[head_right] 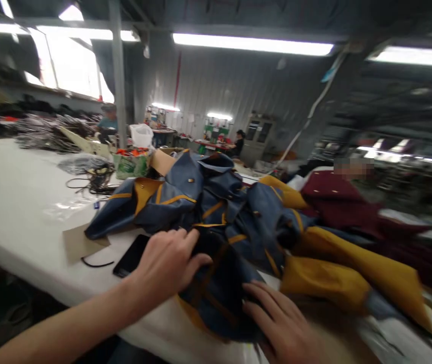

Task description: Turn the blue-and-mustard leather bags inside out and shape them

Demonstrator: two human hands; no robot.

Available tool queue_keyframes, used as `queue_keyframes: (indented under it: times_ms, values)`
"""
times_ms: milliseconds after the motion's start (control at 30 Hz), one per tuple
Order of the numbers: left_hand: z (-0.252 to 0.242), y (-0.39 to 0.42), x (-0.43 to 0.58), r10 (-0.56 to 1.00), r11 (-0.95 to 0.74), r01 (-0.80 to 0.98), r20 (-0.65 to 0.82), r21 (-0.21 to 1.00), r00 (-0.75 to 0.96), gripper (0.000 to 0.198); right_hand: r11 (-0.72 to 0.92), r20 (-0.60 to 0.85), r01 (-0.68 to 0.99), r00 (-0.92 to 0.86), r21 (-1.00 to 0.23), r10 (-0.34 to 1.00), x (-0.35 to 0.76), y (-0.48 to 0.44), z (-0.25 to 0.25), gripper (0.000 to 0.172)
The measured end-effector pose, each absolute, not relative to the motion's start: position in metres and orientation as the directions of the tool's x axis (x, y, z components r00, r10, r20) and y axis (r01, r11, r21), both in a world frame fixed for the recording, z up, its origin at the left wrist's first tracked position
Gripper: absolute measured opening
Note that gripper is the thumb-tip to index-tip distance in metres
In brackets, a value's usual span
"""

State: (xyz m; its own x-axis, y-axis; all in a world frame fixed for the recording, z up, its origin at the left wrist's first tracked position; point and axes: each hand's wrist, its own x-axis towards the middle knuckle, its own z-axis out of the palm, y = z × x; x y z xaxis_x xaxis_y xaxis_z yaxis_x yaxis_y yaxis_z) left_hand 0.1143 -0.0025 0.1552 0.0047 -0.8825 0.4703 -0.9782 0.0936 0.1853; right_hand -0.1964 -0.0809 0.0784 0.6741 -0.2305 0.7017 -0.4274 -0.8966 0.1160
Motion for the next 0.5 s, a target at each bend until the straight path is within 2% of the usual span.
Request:
queue_keyframes:
  times_ms: [67,167,267,333,367,433,500]
  values:
    - [0.165,-0.022,0.121,-0.883,0.054,-0.996,0.468,0.074,-0.013,0.047,-0.866,0.604,-0.464,0.750,0.189,-0.270,-0.208,-0.074,0.085,0.045]
    - [0.175,-0.048,0.125,-0.898,-0.004,-1.000,0.439,-0.021,-0.006,0.057,-0.833,0.590,-0.524,0.734,0.177,-0.336,-0.208,-0.066,0.088,0.044]
    - [0.181,-0.057,0.125,-0.896,-0.044,-0.999,0.442,-0.004,0.038,0.080,-0.833,0.603,-0.540,0.705,0.117,-0.372,-0.209,-0.060,0.083,0.045]
    - [0.181,-0.061,0.128,-0.888,0.008,-0.992,0.456,0.128,0.052,0.098,-0.839,0.606,-0.537,0.696,0.085,-0.384,-0.213,-0.057,0.077,0.045]
    - [0.178,-0.065,0.130,-0.889,0.067,-0.972,0.455,0.225,0.044,0.101,-0.841,0.608,-0.536,0.693,0.074,-0.388,-0.215,-0.056,0.074,0.045]
    - [0.169,-0.076,0.135,-0.904,0.193,-0.883,0.428,0.427,0.010,0.095,-0.840,0.619,-0.539,0.680,0.059,-0.393,-0.219,-0.054,0.068,0.045]
    - [0.155,-0.091,0.138,-0.933,0.251,-0.746,0.358,0.617,-0.018,0.077,-0.832,0.636,-0.552,0.660,0.049,-0.400,-0.221,-0.054,0.065,0.045]
